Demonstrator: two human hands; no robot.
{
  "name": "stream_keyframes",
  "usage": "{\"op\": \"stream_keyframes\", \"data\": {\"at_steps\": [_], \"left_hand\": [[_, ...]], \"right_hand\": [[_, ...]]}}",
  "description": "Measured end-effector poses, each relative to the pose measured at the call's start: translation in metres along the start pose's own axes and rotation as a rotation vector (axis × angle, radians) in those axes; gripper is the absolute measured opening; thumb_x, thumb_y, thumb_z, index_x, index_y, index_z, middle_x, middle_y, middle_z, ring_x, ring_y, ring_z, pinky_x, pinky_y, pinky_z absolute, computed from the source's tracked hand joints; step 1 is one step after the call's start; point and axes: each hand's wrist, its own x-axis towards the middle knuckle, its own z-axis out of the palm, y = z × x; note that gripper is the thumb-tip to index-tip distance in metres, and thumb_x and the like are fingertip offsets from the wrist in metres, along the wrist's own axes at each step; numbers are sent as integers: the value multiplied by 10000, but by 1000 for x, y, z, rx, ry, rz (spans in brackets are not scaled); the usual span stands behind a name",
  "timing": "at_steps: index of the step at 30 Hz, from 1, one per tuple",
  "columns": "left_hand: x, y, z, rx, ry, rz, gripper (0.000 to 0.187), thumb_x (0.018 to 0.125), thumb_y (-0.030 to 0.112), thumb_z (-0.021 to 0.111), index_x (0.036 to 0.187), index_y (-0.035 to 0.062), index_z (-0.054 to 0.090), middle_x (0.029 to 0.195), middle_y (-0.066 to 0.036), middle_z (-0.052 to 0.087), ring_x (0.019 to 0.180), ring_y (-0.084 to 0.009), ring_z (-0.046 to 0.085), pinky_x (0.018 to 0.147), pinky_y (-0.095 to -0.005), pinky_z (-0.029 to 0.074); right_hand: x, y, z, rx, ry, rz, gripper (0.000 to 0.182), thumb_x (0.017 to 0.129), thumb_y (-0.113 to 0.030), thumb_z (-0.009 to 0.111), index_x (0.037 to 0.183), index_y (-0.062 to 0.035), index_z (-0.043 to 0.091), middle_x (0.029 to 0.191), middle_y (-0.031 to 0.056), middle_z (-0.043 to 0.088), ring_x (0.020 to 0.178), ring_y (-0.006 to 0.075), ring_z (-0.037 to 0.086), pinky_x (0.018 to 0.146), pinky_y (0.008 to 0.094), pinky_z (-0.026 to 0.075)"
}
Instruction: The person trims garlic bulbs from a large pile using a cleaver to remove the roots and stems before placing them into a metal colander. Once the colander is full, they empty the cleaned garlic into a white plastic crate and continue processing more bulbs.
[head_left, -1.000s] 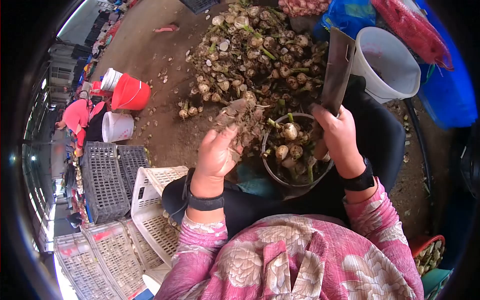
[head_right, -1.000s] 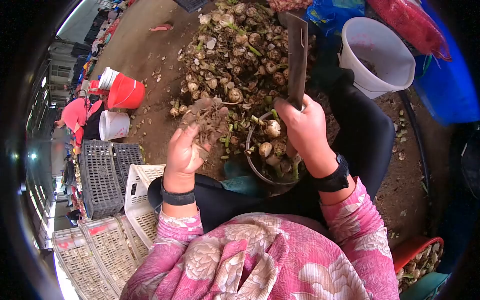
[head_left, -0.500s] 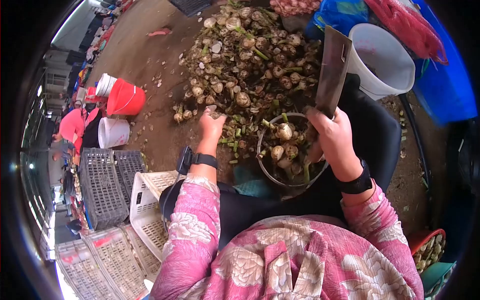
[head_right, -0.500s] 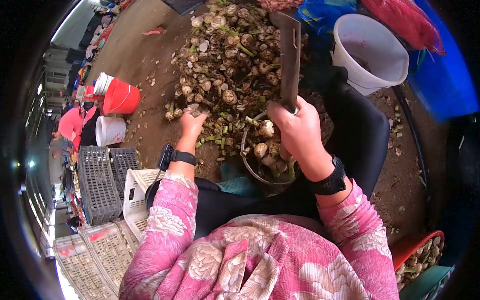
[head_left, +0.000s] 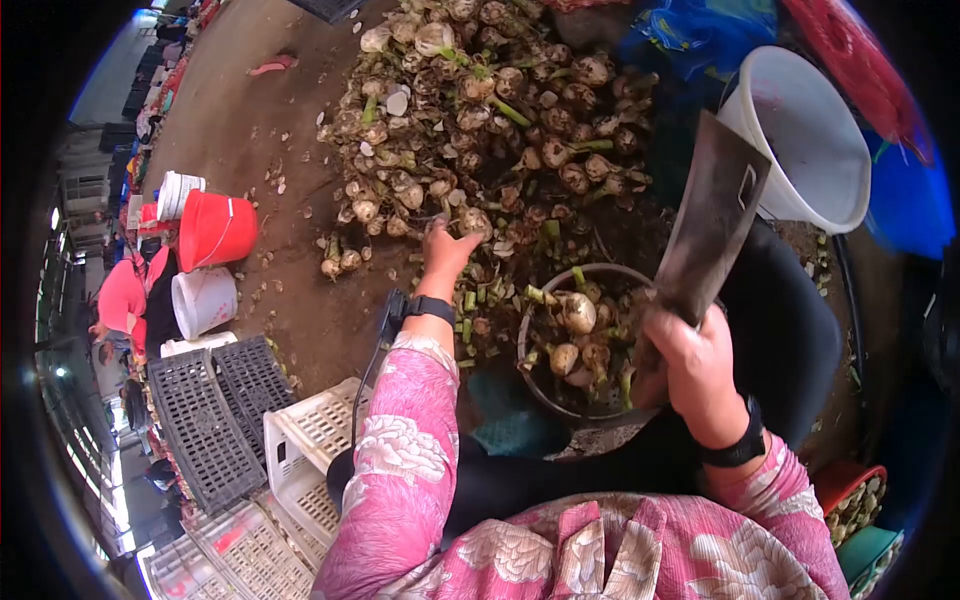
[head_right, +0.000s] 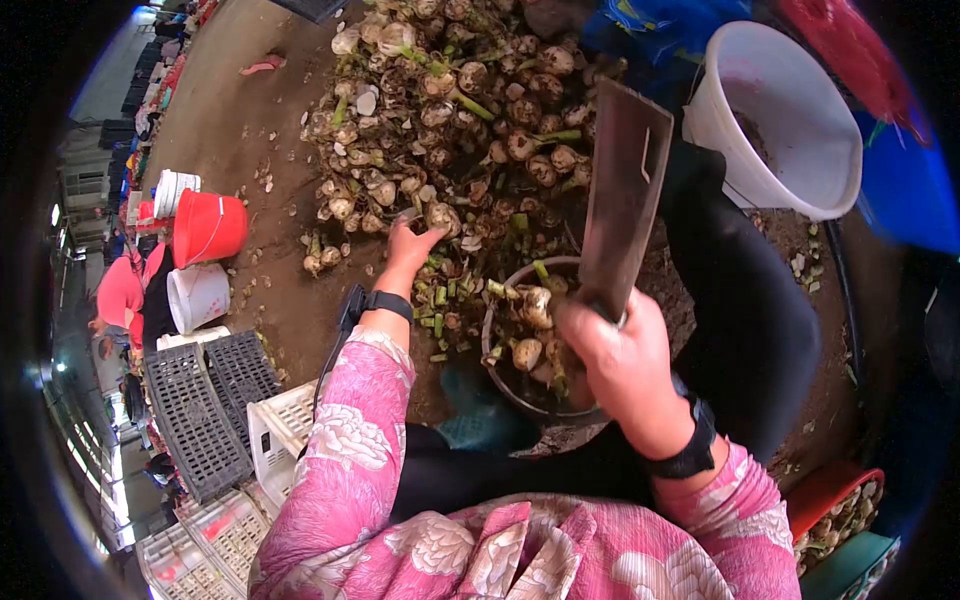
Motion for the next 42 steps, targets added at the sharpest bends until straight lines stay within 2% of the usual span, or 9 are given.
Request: {"op": "stream_keyframes", "data": {"at_steps": [9, 13, 16, 21, 26, 29, 32, 38, 42], "left_hand": [[34, 3, 35, 150, -92, -67, 655, 594, 419, 706, 1032, -29, 517, 1055, -207, 562, 984, -319, 538, 848, -378, 439], [18, 0, 15, -1415, -77, -105, 513, 789, 470, 553, 1099, 64, 509, 1007, -81, 602, 913, -221, 576, 734, -363, 486], [-58, 48, -52, -1694, -294, 8, 503, 863, 503, 410, 1146, 94, 488, 1024, -36, 581, 867, -196, 570, 688, -375, 498], [-151, 82, -104, -1240, -190, 457, 643, 703, 286, 681, 1219, 16, 410, 1048, -73, 561, 928, -173, 556, 831, -314, 447], [-226, 92, -128, -1230, -173, 454, 564, 562, 125, 739, 1057, -9, 504, 982, -61, 578, 961, -144, 526, 862, -296, 407], [-233, 61, -122, -548, -4, 759, 527, 639, 168, 702, 1096, 9, 492, 999, -61, 583, 954, -170, 546, 881, -319, 399], [-232, 42, -101, -2030, -745, 94, 532, 845, 486, 430, 1136, 44, 486, 1068, -109, 574, 942, -258, 569, 871, -426, 434], [-254, 38, -107, -2175, -908, 7, 575, 829, 549, 407, 1113, 56, 492, 1053, -116, 574, 949, -276, 564, 870, -419, 440], [-269, 41, -113, -1417, -341, 278, 507, 727, 363, 586, 1094, 32, 471, 1013, -96, 576, 937, -214, 562, 863, -361, 434]], "right_hand": [[11, -7, 2, 32, -27, 277, 151, 802, -151, 558, 848, -8, 541, 607, 31, 529, 480, 108, 490, 443, 225, 373], [8, -3, 0, 31, -35, 257, 144, 801, -140, 541, 853, -5, 542, 623, 29, 533, 481, 106, 488, 448, 232, 381], [3, -3, 9, 28, -56, 147, 143, 796, -126, 524, 864, -2, 543, 642, 17, 529, 501, 90, 479, 457, 226, 381], [-7, 2, 4, -318, -128, 46, 147, 795, -90, 529, 899, 1, 580, 634, -24, 526, 582, 41, 468, 504, 213, 387], [-23, 18, 6, -982, 46, -616, 162, 693, -140, 620, 736, -26, 513, 642, 159, 562, 619, 370, 559, 558, 406, 463], [-50, 19, 24, -1178, -135, -802, 176, 626, -186, 648, 685, -74, 525, 595, 98, 552, 559, 282, 575, 503, 389, 469], [-70, 21, 40, -1147, -242, -948, 208, 588, -210, 669, 670, -85, 525, 592, 80, 558, 551, 253, 576, 478, 385, 457], [-64, 31, 52, -1176, -279, -906, 211, 600, -242, 650, 702, -99, 534, 604, 75, 564, 569, 271, 578, 480, 395, 447], [-49, 44, 48, -1216, -315, -911, 208, 576, -202, 653, 721, -92, 552, 620, 84, 572, 574, 286, 581, 502, 393, 467]]}}
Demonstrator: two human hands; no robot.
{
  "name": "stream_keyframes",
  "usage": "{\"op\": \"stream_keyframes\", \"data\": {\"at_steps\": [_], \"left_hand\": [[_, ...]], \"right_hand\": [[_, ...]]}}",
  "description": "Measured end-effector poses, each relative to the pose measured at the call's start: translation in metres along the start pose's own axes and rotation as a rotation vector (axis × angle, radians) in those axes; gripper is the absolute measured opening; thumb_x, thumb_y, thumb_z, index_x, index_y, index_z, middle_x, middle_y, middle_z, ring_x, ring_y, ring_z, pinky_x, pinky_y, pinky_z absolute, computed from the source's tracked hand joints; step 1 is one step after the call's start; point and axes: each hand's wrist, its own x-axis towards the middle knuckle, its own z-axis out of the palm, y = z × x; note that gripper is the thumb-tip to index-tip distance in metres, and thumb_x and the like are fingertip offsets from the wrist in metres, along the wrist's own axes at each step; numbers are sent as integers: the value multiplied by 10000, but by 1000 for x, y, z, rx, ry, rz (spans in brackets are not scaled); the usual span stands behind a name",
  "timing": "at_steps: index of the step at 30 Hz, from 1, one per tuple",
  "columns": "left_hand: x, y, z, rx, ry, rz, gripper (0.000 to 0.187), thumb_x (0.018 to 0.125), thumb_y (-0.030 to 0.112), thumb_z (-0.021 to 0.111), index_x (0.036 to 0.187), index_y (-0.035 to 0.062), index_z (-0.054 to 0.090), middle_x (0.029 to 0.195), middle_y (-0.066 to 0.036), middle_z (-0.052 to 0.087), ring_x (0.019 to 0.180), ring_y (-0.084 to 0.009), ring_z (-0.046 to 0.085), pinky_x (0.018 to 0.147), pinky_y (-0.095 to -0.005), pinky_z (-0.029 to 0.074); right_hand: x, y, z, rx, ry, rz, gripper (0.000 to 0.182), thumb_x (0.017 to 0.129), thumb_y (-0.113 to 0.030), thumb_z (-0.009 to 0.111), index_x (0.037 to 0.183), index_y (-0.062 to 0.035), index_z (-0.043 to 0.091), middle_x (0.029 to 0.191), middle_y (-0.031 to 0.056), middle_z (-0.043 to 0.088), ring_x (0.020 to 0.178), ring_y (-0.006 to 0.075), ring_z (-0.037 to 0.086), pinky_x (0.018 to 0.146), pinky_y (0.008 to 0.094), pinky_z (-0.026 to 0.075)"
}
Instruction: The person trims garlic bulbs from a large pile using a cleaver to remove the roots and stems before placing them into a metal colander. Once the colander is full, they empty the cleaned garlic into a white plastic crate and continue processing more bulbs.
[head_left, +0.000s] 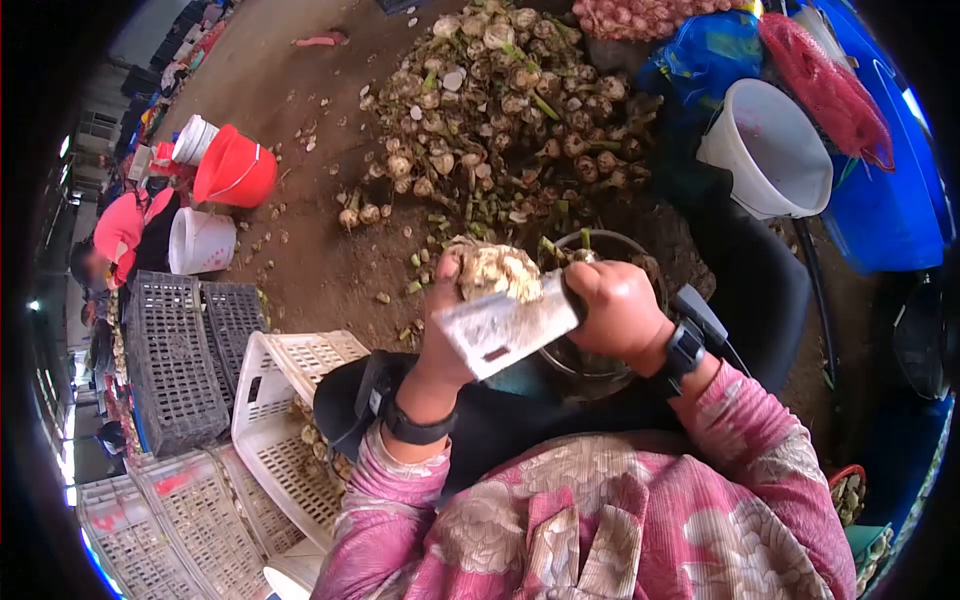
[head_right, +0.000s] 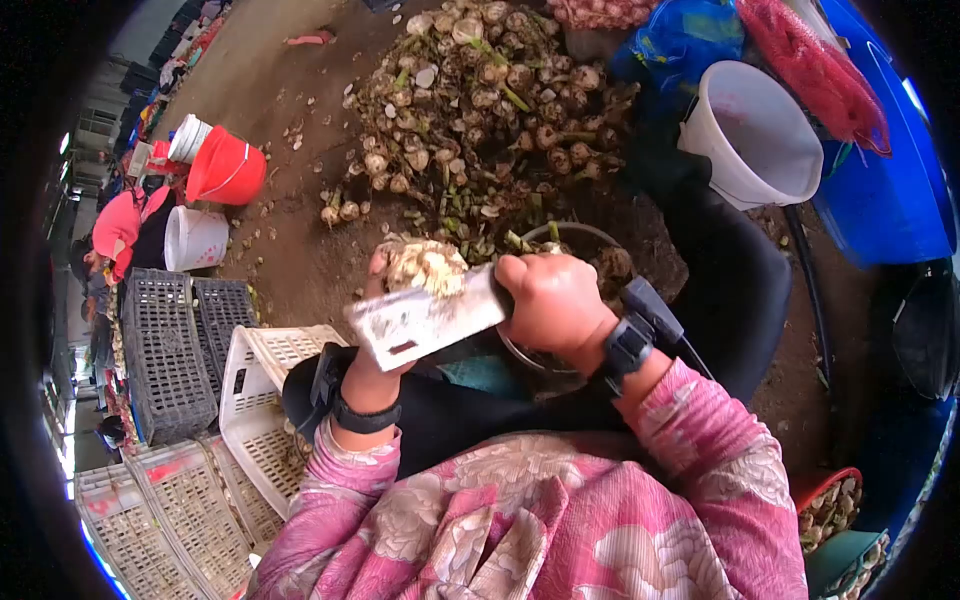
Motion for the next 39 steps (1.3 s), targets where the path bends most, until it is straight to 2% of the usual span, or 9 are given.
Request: {"op": "stream_keyframes", "data": {"at_steps": [3, 5, 7, 18, 21, 22, 23, 27, 39], "left_hand": [[-10, 15, -1, 495, -123, 369, 622, 627, 139, 726, 1137, 19, 391, 1022, -94, 554, 950, -166, 550, 847, -317, 434], [-11, 28, -14, 842, -253, 625, 703, 668, 124, 682, 1233, 13, 279, 1099, -126, 517, 1000, -203, 538, 867, -314, 438], [-9, 19, -20, 401, 97, 286, 710, 521, 93, 770, 1104, 20, 372, 992, -79, 549, 911, -147, 556, 816, -286, 457], [-25, 15, -6, 517, -110, 394, 512, 717, 276, 708, 1120, 128, 430, 1109, -56, 534, 1078, -163, 473, 970, -345, 306], [-30, 25, -5, 1490, 65, 704, 617, 593, 225, 768, 1081, 88, 417, 1064, -80, 537, 965, -150, 534, 858, -315, 415], [-29, 21, 5, 740, 121, 276, 702, 528, 177, 775, 1098, 50, 384, 1023, -94, 535, 886, -148, 555, 789, -309, 453], [-33, 25, 16, 963, 127, 679, 727, 520, 135, 777, 1104, 22, 358, 1012, -101, 534, 908, -159, 548, 777, -296, 460], [-36, 29, -3, 603, 48, 540, 917, 620, 214, 766, 1304, 33, 182, 1236, -154, 420, 1124, -251, 456, 953, -372, 380], [-31, 33, -5, -42, 161, 640, 598, 752, 195, 634, 1262, 62, 353, 1181, -122, 486, 1080, -253, 492, 876, -408, 451]], "right_hand": [[9, 79, 18, -268, -409, 382, 170, 644, -166, 616, 783, -68, 617, 651, 136, 601, 655, 299, 614, 561, 380, 499], [8, 78, -5, -14, -98, 630, 162, 688, -187, 594, 756, -41, 611, 637, 152, 591, 664, 323, 607, 586, 395, 494], [16, 23, -7, -40, 23, 378, 188, 702, -207, 602, 706, -22, 565, 650, 180, 583, 650, 343, 591, 612, 408, 480], [6, -43, -21, 19, -3, -27, 253, 647, -273, 641, 728, -58, 534, 621, 126, 578, 580, 284, 593, 530, 391, 475], [1, -24, -8, 65, 3, 98, 208, 664, -242, 617, 733, -53, 569, 630, 134, 587, 596, 298, 598, 556, 398, 486], [1, -8, 0, 77, -54, 253, 176, 676, -223, 598, 705, -49, 590, 638, 139, 597, 615, 304, 605, 571, 402, 490], [8, 20, 6, 2, -289, 480, 184, 680, -218, 598, 685, -34, 594, 653, 149, 604, 636, 305, 613, 588, 405, 491], [-6, 1, -4, 114, 80, 392, 208, 705, -233, 605, 739, -27, 597, 668, 183, 595, 656, 349, 592, 615, 416, 486], [10, -49, -63, 437, 161, 339, 194, 734, -199, 596, 749, -6, 601, 637, 198, 574, 635, 364, 576, 588, 393, 468]]}}
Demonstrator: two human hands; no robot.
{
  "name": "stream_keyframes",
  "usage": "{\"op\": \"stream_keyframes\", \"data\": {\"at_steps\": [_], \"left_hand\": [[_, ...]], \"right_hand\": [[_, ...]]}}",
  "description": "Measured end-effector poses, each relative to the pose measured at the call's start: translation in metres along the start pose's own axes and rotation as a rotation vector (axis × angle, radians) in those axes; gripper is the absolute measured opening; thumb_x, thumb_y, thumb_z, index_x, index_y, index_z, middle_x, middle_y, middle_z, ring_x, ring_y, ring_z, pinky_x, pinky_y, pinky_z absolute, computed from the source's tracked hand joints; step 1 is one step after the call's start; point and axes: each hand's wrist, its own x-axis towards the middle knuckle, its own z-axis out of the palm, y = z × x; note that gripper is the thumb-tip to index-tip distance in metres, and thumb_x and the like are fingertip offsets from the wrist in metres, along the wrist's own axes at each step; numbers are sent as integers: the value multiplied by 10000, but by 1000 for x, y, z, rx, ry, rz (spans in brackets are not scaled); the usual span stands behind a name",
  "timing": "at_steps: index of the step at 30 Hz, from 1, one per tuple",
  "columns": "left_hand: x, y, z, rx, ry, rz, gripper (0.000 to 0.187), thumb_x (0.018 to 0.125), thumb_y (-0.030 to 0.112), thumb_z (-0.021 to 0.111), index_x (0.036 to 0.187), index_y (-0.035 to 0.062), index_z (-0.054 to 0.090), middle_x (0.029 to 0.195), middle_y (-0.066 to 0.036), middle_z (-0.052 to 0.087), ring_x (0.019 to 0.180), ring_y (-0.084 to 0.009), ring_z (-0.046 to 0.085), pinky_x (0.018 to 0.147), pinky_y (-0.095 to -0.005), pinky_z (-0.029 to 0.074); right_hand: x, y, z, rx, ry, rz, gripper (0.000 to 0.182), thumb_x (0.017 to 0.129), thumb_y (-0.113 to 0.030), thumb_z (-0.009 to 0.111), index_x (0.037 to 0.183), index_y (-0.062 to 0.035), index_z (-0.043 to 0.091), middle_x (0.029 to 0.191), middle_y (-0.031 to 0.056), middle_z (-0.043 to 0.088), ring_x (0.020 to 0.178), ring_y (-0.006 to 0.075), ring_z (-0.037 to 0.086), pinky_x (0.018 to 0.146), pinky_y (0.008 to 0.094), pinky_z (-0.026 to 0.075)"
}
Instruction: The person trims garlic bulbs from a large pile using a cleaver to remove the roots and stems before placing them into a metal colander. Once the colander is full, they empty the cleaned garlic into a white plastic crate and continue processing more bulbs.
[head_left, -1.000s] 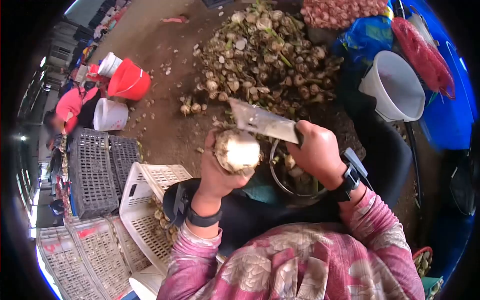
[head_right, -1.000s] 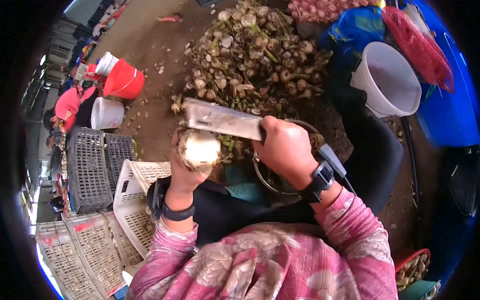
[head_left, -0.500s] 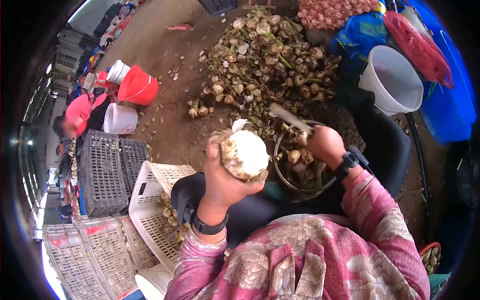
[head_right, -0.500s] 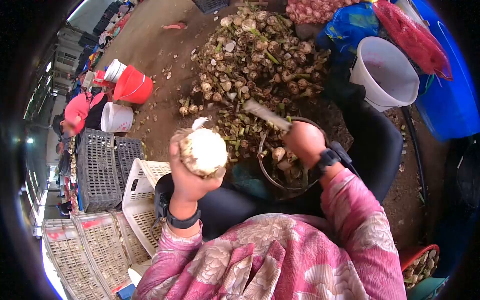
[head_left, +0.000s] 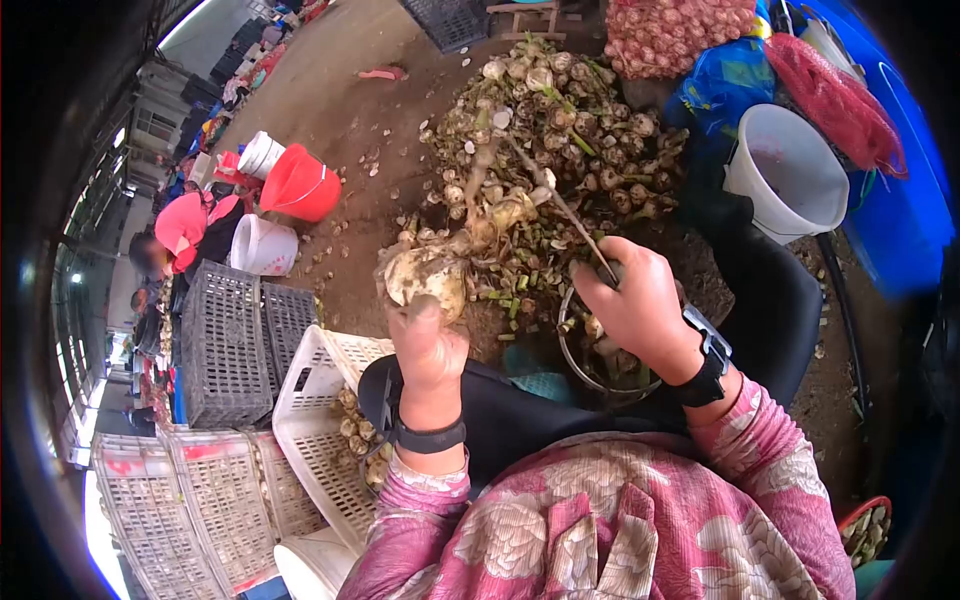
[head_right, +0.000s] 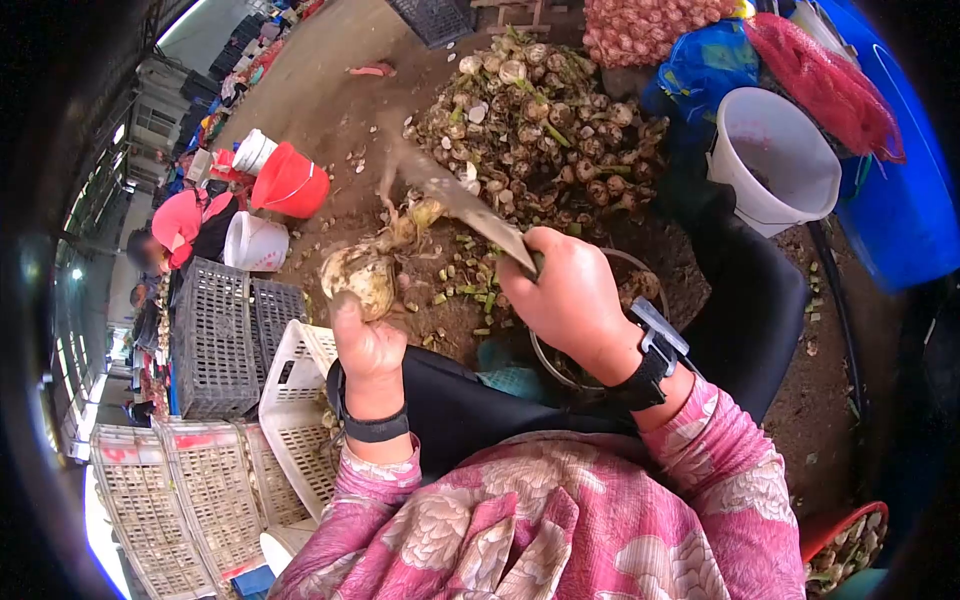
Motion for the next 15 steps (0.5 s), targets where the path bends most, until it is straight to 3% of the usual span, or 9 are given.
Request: {"op": "stream_keyframes", "data": {"at_steps": [3, 6, 7, 8, 9, 10, 11, 14, 15], "left_hand": [[-5, 1, 15, 78, 42, 57, 587, 750, 198, 628, 1252, 58, 358, 1184, -126, 484, 1066, -256, 502, 866, -414, 459], [-8, 10, 35, -3, -23, 136, 596, 738, 201, 638, 1244, 49, 363, 1180, -135, 485, 1038, -276, 518, 810, -398, 496], [-1, 21, 36, -116, -39, 82, 605, 743, 214, 631, 1252, 42, 352, 1197, -158, 468, 1030, -311, 519, 750, -365, 522], [5, 31, 37, -229, -49, 27, 616, 748, 226, 624, 1260, 34, 342, 1214, -181, 452, 1022, -347, 519, 690, -332, 548], [12, 38, 21, -209, -60, 21, 613, 749, 235, 622, 1255, 27, 346, 1227, -185, 441, 1032, -341, 516, 696, -335, 548], [20, 36, 27, -95, -106, 95, 604, 749, 231, 624, 1246, 17, 357, 1238, -187, 434, 1049, -331, 511, 723, -354, 540], [28, 35, 32, 16, -145, 174, 595, 749, 227, 626, 1238, 6, 368, 1248, -190, 427, 1066, -322, 505, 750, -373, 533], [31, -16, 30, 139, -58, -180, 408, 734, 81, 625, 1086, 59, 421, 965, -61, 553, 878, -172, 556, 769, -314, 466], [27, -41, 22, 353, -100, -333, 418, 712, 101, 653, 1061, 58, 428, 948, -46, 547, 853, -162, 553, 749, -305, 470]], "right_hand": [[4, -14, -2, 95, 63, -210, 199, 725, -194, 589, 759, 2, 600, 641, 200, 575, 636, 361, 579, 584, 391, 468], [11, -1, 3, 111, -62, -170, 232, 713, -215, 587, 768, 10, 605, 644, 212, 571, 643, 360, 583, 591, 402, 468], [18, 33, 18, 43, -177, -82, 261, 707, -226, 579, 775, 24, 611, 638, 224, 569, 647, 364, 585, 606, 414, 470], [24, 67, 26, -348, -502, 35, 295, 707, -230, 568, 813, 42, 609, 703, 248, 580, 702, 363, 591, 652, 417, 474], [9, 100, 37, -252, -415, 210, 312, 708, -218, 553, 859, 51, 598, 773, 255, 587, 759, 366, 585, 681, 422, 470], [-1, 156, 61, -88, -252, 225, 331, 710, -225, 547, 898, 44, 590, 812, 255, 586, 798, 371, 578, 693, 429, 463], [13, 148, 54, -90, -88, 102, 328, 710, -222, 549, 904, 39, 589, 802, 253, 587, 787, 372, 578, 681, 435, 458], [36, 82, 11, -92, 145, 28, 305, 712, -229, 559, 860, 35, 591, 744, 251, 584, 727, 390, 572, 635, 452, 442], [47, 74, -1, -39, 213, 32, 289, 716, -234, 566, 819, 34, 589, 684, 232, 576, 652, 360, 569, 597, 433, 437]]}}
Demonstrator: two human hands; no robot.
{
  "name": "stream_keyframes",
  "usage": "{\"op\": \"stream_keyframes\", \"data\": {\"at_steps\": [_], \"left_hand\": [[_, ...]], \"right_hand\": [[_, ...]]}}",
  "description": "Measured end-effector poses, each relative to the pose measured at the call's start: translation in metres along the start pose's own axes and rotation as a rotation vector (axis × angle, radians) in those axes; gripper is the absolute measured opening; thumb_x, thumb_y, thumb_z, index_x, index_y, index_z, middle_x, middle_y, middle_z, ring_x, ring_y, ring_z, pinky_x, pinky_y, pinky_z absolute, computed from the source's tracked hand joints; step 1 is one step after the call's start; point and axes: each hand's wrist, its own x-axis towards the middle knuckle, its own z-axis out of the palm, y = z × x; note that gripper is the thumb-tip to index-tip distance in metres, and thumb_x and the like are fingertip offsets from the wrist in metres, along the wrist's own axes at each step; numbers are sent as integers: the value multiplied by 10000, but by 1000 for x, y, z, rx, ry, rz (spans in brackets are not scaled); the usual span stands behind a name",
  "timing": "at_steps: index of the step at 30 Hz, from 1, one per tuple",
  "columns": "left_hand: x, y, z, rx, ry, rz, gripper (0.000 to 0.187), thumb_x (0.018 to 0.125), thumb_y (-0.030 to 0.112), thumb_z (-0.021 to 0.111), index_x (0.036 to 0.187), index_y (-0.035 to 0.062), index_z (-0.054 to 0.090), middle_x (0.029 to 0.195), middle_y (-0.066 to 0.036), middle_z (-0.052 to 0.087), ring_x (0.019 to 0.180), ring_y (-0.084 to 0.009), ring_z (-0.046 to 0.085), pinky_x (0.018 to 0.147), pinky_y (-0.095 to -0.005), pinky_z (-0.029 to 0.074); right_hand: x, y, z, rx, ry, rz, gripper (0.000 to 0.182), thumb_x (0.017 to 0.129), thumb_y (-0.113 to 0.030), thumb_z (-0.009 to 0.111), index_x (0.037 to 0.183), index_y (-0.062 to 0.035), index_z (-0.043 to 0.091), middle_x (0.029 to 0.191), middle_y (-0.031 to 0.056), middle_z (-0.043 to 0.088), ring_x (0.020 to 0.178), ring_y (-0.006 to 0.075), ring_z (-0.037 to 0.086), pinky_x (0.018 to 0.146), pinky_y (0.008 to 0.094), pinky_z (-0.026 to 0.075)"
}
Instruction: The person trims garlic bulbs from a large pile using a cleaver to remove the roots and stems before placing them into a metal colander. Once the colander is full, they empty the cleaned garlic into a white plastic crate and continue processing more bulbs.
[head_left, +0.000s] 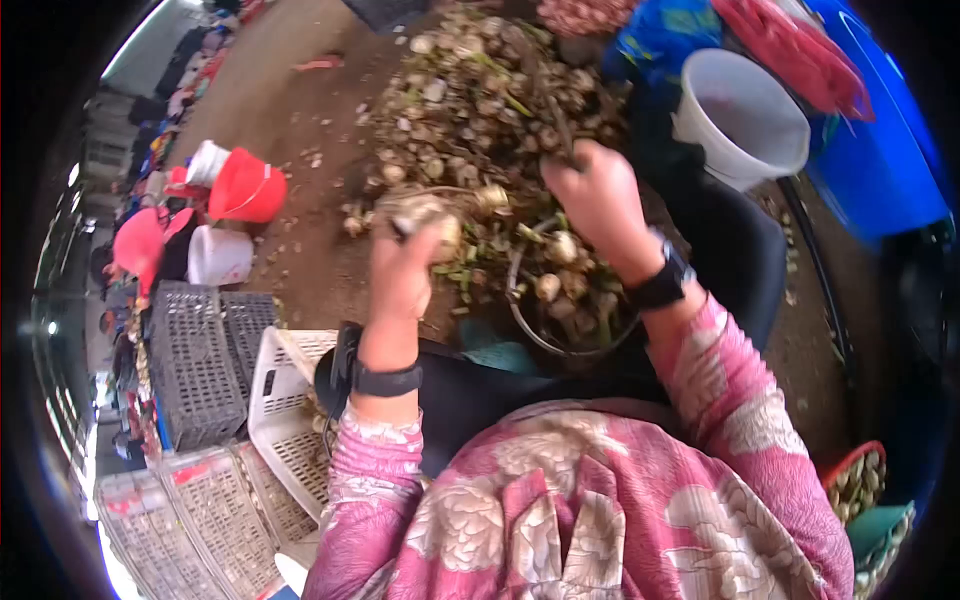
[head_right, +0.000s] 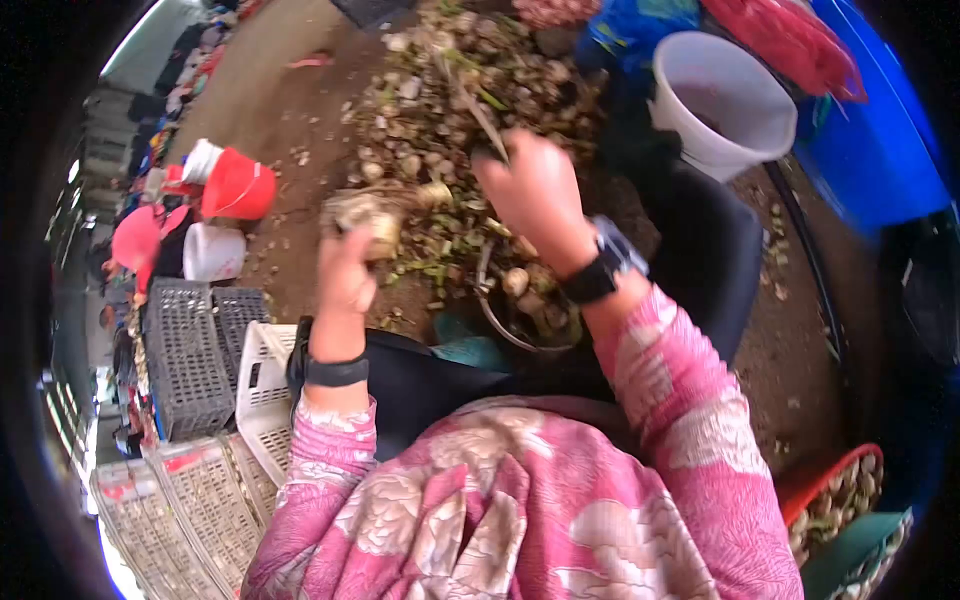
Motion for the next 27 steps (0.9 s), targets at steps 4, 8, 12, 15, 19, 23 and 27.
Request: {"op": "stream_keyframes", "data": {"at_steps": [4, 8, 12, 15, 19, 23, 27], "left_hand": [[-4, -88, 12, 519, -243, -255, 576, 595, 199, 763, 1034, 3, 445, 878, -50, 573, 791, -114, 548, 696, -274, 466], [-10, -162, -1, 951, -438, -547, 774, 577, 299, 775, 1136, -76, 393, 914, -116, 595, 806, -148, 567, 712, -281, 462], [-13, -189, 17, 1068, -348, -604, 624, 610, 410, 717, 1000, -54, 565, 961, -163, 613, 814, -245, 597, 770, -308, 452], [-9, -193, 17, 842, -452, -613, 432, 655, 355, 693, 880, -9, 626, 893, -107, 631, 792, -212, 591, 736, -307, 453], [-21, -193, 2, 578, -30, -904, 317, 747, 273, 609, 928, 13, 603, 857, -84, 611, 773, -190, 571, 665, -319, 443], [-33, -251, -25, 1011, 32, -1007, 314, 750, 195, 501, 975, -11, 579, 899, -175, 622, 880, -303, 597, 708, -374, 448], [-43, -253, -8, 695, 217, -1176, 375, 765, 127, 424, 1110, 3, 503, 1089, -209, 555, 1047, -333, 525, 818, -386, 431]], "right_hand": [[15, -2, -41, 306, 189, 121, 276, 746, -247, 589, 713, 27, 568, 504, 77, 504, 476, 112, 451, 469, 301, 386], [10, 32, -49, 443, 157, 299, 169, 776, -188, 594, 811, -23, 581, 636, -21, 511, 545, 56, 438, 502, 231, 353], [17, 45, -46, 527, 175, 396, 143, 779, -169, 590, 827, -36, 572, 642, -27, 503, 530, 69, 445, 499, 234, 361], [30, 56, -46, 551, 212, 380, 181, 731, -175, 586, 753, 3, 566, 600, -20, 531, 477, 60, 437, 442, 232, 354], [45, 80, -26, 251, 279, 482, 180, 714, -156, 563, 778, 13, 557, 583, 66, 549, 514, 153, 532, 491, 294, 423], [39, 120, 22, -184, 79, 489, 249, 714, -204, 578, 849, 3, 555, 800, 216, 605, 810, 384, 574, 711, 424, 456], [35, 173, 40, -468, -102, 473, 312, 732, -264, 596, 874, 11, 554, 891, 217, 600, 864, 384, 567, 749, 444, 454]]}}
